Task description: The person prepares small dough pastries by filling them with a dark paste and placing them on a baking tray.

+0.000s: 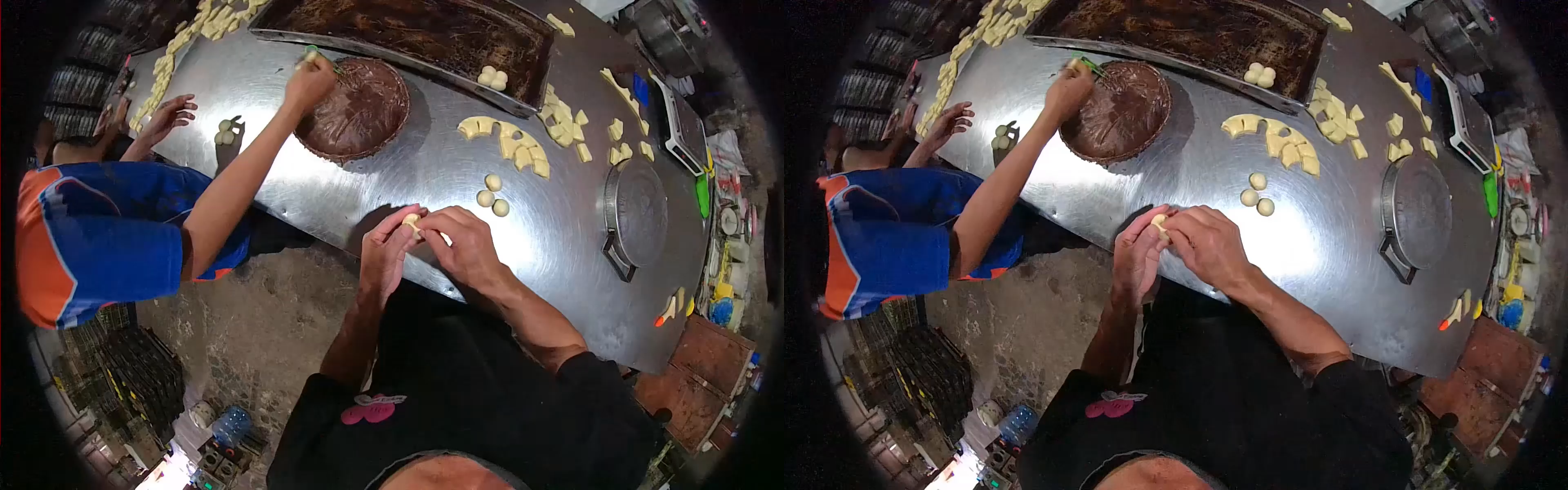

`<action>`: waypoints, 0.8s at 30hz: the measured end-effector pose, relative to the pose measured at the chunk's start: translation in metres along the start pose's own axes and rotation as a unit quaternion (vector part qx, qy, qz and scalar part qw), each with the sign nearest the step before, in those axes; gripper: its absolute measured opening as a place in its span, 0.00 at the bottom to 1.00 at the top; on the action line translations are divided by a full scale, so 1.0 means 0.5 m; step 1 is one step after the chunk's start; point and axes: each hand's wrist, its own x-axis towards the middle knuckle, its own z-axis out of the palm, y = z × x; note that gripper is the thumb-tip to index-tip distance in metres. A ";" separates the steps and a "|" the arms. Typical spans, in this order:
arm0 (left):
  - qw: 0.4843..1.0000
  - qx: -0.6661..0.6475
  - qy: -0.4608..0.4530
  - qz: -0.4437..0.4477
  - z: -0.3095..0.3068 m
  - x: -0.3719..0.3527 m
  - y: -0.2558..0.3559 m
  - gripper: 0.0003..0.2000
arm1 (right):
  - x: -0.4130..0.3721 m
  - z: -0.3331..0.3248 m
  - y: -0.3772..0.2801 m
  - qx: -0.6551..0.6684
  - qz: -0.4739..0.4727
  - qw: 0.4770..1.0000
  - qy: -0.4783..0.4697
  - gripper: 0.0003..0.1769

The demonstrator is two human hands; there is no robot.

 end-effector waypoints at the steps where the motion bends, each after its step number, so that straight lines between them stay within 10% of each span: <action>1: 0.999 -0.023 -0.017 -0.027 0.008 -0.005 -0.002 0.19 | -0.003 -0.019 -0.005 -0.026 0.017 0.999 -0.034 0.12; 20: 0.902 0.311 -0.185 -0.236 0.051 -0.036 -0.176 0.18 | -0.393 -0.104 0.239 -0.424 0.062 0.895 0.121 0.09; 24: 0.888 0.387 -0.125 -0.216 0.029 -0.055 -0.196 0.17 | -0.330 -0.116 0.213 -0.269 0.210 0.925 0.166 0.07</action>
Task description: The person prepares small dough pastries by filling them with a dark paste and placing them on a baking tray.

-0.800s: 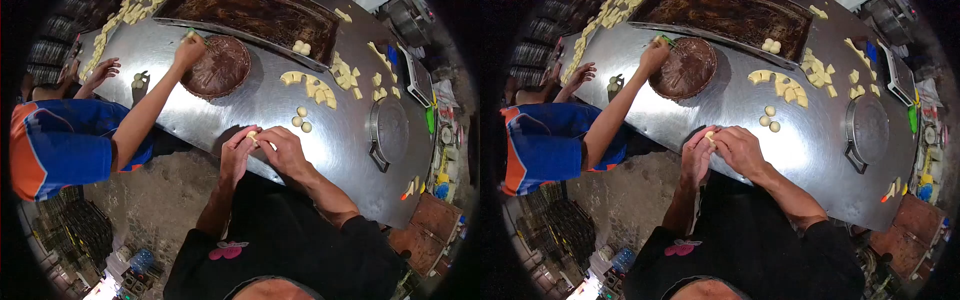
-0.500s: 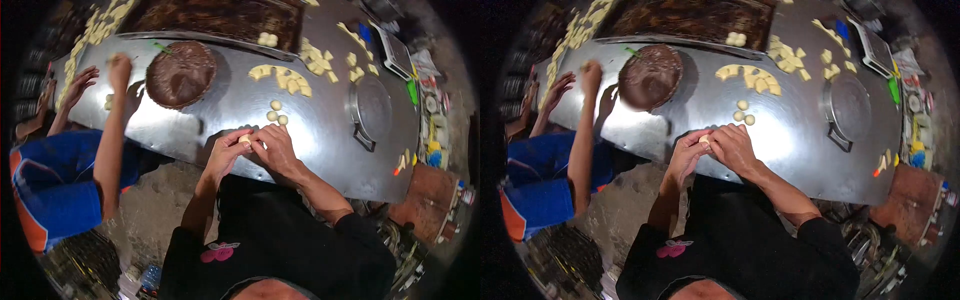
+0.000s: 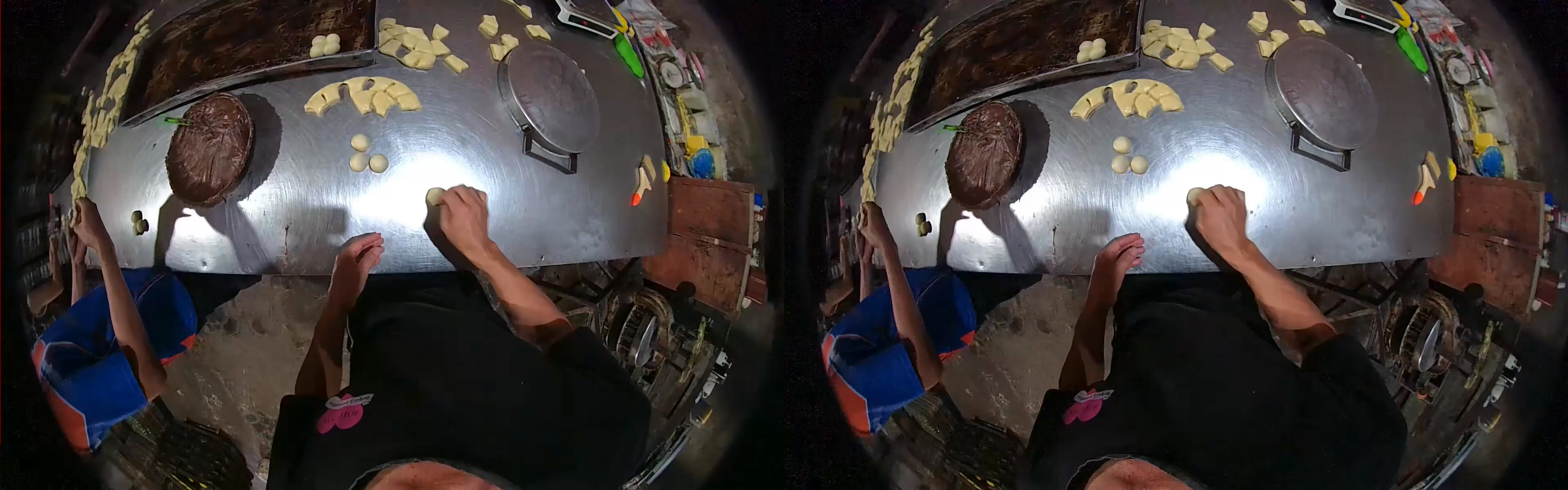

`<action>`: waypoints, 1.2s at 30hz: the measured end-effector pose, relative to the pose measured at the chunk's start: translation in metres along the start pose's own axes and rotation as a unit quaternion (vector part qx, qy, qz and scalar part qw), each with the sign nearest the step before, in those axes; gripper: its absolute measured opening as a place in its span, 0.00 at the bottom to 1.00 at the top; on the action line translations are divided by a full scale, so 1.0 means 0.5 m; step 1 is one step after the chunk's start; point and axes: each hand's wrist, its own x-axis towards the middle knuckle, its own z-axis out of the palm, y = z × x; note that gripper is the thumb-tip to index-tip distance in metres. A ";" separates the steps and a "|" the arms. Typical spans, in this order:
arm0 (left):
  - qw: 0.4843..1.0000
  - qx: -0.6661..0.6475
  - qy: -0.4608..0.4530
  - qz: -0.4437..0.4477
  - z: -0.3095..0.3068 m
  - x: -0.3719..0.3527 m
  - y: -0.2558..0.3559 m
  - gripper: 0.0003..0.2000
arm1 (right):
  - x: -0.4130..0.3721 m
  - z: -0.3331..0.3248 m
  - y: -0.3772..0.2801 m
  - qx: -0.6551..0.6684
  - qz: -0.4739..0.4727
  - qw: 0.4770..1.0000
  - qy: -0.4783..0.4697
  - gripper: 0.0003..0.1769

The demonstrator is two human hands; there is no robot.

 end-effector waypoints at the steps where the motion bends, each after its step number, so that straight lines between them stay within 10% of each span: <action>1: 0.999 0.029 0.020 -0.010 0.000 0.002 -0.008 0.16 | 0.017 0.034 0.000 0.080 -0.032 0.995 0.044 0.07; 5: 0.997 -0.019 0.066 0.020 -0.043 -0.040 -0.034 0.16 | -0.010 0.072 0.100 0.096 -0.212 0.973 0.001 0.02; 7: 0.993 0.004 0.114 0.028 -0.058 -0.051 -0.020 0.16 | 0.026 0.055 0.202 0.043 -0.121 0.978 -0.166 0.02; 10: 0.993 -0.017 0.121 -0.004 -0.039 -0.030 -0.023 0.16 | 0.131 0.086 0.111 0.065 -0.077 0.984 0.150 0.02; 13: 0.995 0.005 0.093 0.033 -0.060 -0.004 -0.019 0.16 | 0.026 0.106 0.084 0.168 -0.159 0.972 -0.036 0.03; 15: 0.989 0.055 0.103 0.089 -0.103 0.019 -0.025 0.15 | -0.004 0.061 0.159 0.158 -0.202 0.967 -0.002 0.03; 19: 0.970 0.111 0.155 0.148 -0.160 0.126 0.047 0.15 | 0.134 0.087 0.147 0.075 -0.042 0.984 0.156 0.02; 25: 0.895 0.302 0.105 0.311 -0.102 0.358 0.168 0.17 | -0.025 0.087 0.048 0.125 -0.081 0.989 0.000 0.08; 29: 0.803 0.483 -0.033 0.347 -0.093 0.377 0.181 0.21 | -0.013 0.023 0.037 0.148 0.139 0.979 -0.009 0.17; 33: 0.897 0.350 -0.015 0.270 -0.096 0.357 0.186 0.22 | 0.125 0.044 -0.031 0.291 0.206 0.933 0.037 0.25; 36: 0.861 0.378 -0.024 0.339 -0.116 0.350 0.175 0.23 | 0.215 0.084 -0.078 0.306 0.161 0.938 0.037 0.25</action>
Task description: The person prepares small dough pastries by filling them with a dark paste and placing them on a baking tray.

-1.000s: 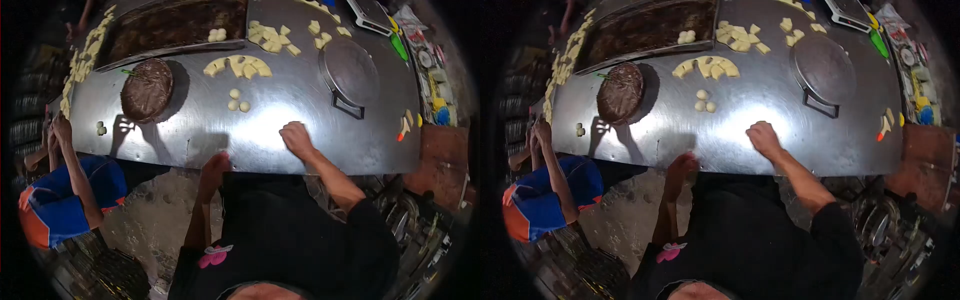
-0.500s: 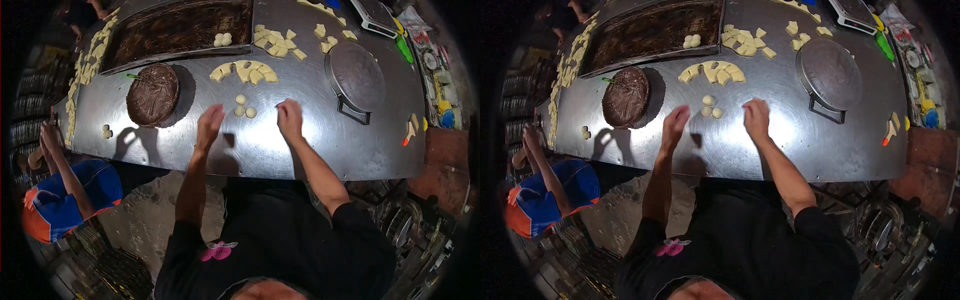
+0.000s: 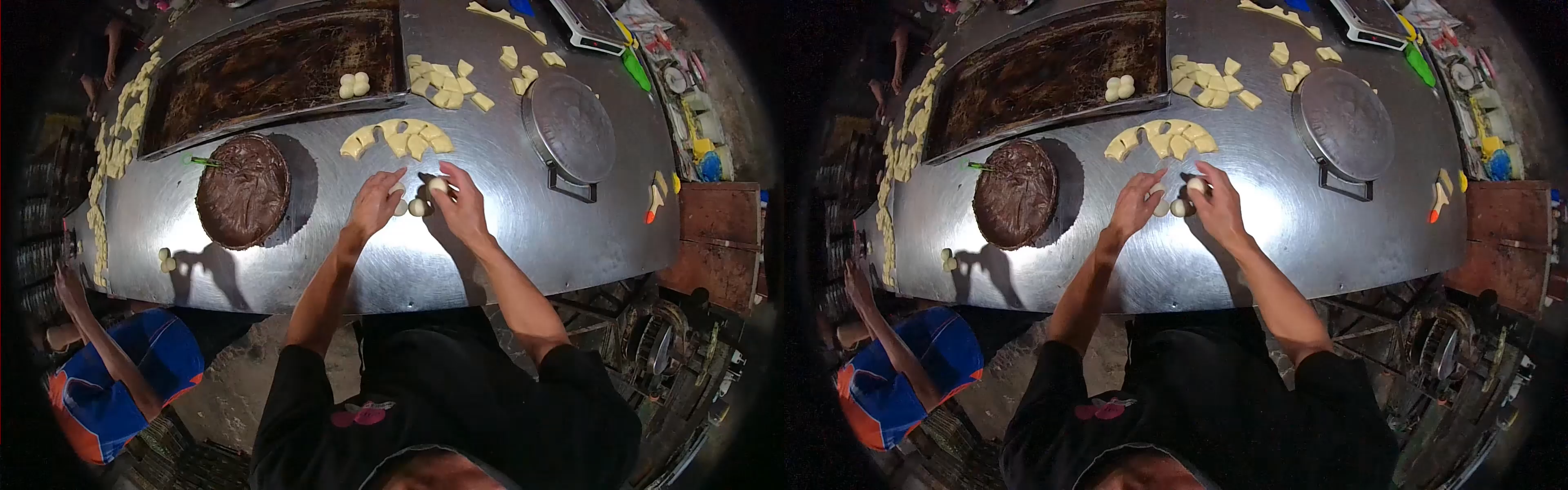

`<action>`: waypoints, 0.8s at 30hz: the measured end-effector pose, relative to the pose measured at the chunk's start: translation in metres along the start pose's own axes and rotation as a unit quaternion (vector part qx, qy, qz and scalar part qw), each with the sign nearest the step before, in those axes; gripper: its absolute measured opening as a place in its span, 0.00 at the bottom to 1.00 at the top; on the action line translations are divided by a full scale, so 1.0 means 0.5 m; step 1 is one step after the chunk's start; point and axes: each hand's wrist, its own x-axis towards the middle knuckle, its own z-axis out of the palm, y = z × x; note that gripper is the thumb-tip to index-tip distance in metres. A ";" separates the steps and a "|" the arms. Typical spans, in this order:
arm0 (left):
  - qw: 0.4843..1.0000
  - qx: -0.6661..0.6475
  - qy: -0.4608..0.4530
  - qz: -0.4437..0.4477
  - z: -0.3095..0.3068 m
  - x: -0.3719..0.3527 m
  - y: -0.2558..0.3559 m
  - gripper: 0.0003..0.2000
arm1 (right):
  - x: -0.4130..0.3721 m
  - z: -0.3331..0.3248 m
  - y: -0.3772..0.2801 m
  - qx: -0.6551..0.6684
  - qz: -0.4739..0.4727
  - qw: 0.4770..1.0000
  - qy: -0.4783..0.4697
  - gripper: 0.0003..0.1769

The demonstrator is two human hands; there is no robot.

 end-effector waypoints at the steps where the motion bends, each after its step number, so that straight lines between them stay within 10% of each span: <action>1: 1.000 -0.001 0.000 0.001 -0.003 -0.001 0.000 0.23 | 0.015 0.010 -0.006 -0.001 0.000 1.000 0.001 0.25; 9: 0.990 -0.112 0.009 -0.082 0.000 0.017 0.028 0.21 | 0.022 0.016 0.022 0.012 -0.009 0.999 0.040 0.25; 12: 1.000 0.005 -0.006 0.028 0.016 0.005 -0.005 0.21 | 0.017 0.053 0.049 0.028 0.013 1.000 -0.002 0.25; 24: 0.999 0.015 -0.038 0.017 0.022 -0.037 0.008 0.23 | -0.008 0.029 0.044 -0.142 -0.170 0.956 -0.192 0.44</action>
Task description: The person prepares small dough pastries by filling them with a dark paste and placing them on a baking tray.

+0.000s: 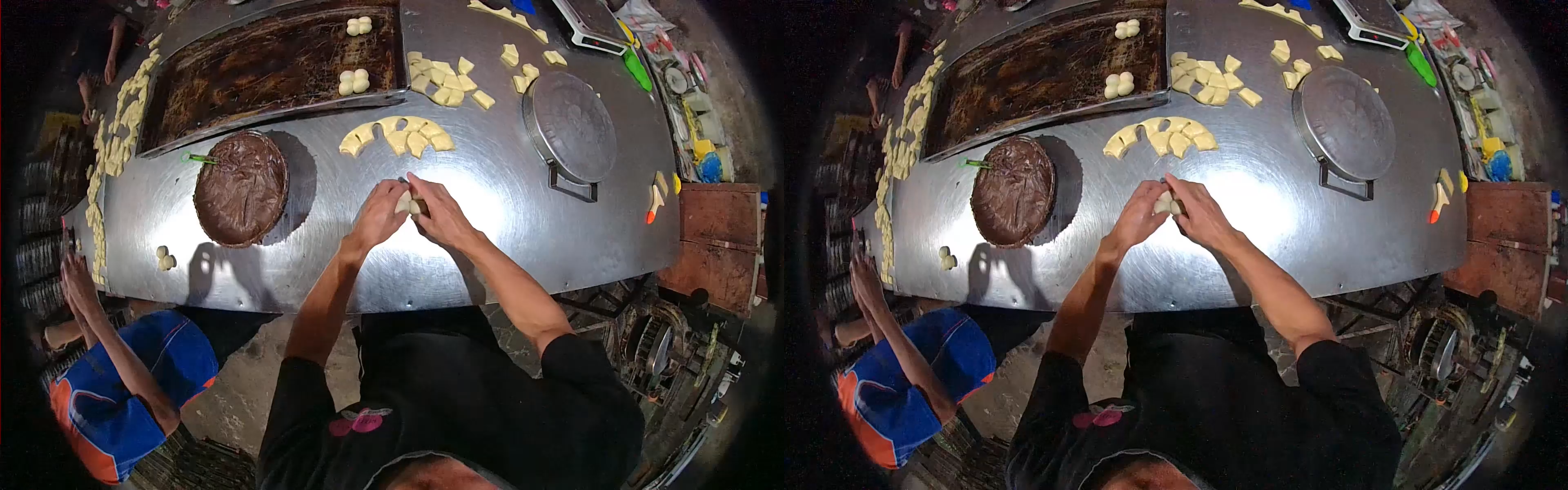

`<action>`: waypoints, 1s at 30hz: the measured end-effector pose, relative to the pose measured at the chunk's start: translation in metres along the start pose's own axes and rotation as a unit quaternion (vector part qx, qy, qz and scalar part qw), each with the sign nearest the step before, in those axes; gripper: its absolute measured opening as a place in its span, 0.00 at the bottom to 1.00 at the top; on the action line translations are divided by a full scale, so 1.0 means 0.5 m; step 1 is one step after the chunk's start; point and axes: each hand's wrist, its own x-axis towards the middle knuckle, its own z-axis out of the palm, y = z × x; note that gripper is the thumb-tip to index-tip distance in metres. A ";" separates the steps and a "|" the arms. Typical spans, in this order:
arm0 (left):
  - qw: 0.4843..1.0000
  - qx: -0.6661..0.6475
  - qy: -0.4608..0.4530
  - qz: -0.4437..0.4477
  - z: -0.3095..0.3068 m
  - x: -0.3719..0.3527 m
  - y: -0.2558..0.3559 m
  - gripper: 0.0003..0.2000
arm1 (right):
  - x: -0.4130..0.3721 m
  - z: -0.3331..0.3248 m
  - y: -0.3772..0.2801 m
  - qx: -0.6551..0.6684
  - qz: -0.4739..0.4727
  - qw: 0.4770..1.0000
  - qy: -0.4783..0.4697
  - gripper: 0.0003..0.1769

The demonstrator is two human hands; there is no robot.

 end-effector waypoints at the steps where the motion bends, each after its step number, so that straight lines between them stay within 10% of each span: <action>1: 0.998 -0.031 -0.014 -0.047 0.005 0.004 0.005 0.26 | -0.005 -0.004 -0.006 0.001 -0.002 1.000 -0.002 0.44; 9: 0.980 -0.187 -0.019 -0.065 0.060 -0.066 0.088 0.40 | -0.104 -0.031 -0.014 -0.054 0.070 0.993 -0.078 0.49; 11: 0.997 -0.030 0.069 0.005 0.026 -0.084 0.094 0.43 | -0.065 -0.080 -0.068 -0.133 0.123 0.967 -0.179 0.52; 13: 0.988 -0.019 0.151 -0.031 -0.028 -0.120 0.098 0.37 | -0.063 -0.044 -0.030 -0.192 -0.060 0.979 -0.023 0.53; 14: 0.961 -0.158 0.150 -0.171 -0.047 -0.153 0.104 0.33 | -0.055 -0.029 -0.013 -0.163 -0.132 0.978 -0.001 0.37; 18: 0.914 -0.217 0.248 -0.238 -0.071 -0.288 0.108 0.25 | -0.064 0.043 0.061 -0.131 -0.228 0.964 -0.049 0.10; 21: 0.909 -0.183 0.259 -0.269 -0.032 -0.385 0.124 0.24 | -0.069 0.043 0.065 -0.141 -0.204 0.967 -0.067 0.09; 27: 0.851 -0.227 0.287 -0.376 0.095 -0.415 0.078 0.22 | -0.058 -0.071 -0.028 -0.175 -0.075 0.952 -0.238 0.48; 29: 0.927 -0.128 0.352 -0.025 0.162 -0.333 0.039 0.21 | -0.048 -0.096 -0.005 -0.044 0.030 0.982 -0.182 0.42; 30: 0.925 -0.176 0.310 -0.131 0.161 -0.281 0.067 0.22 | -0.042 -0.109 0.002 0.036 0.089 0.978 -0.187 0.39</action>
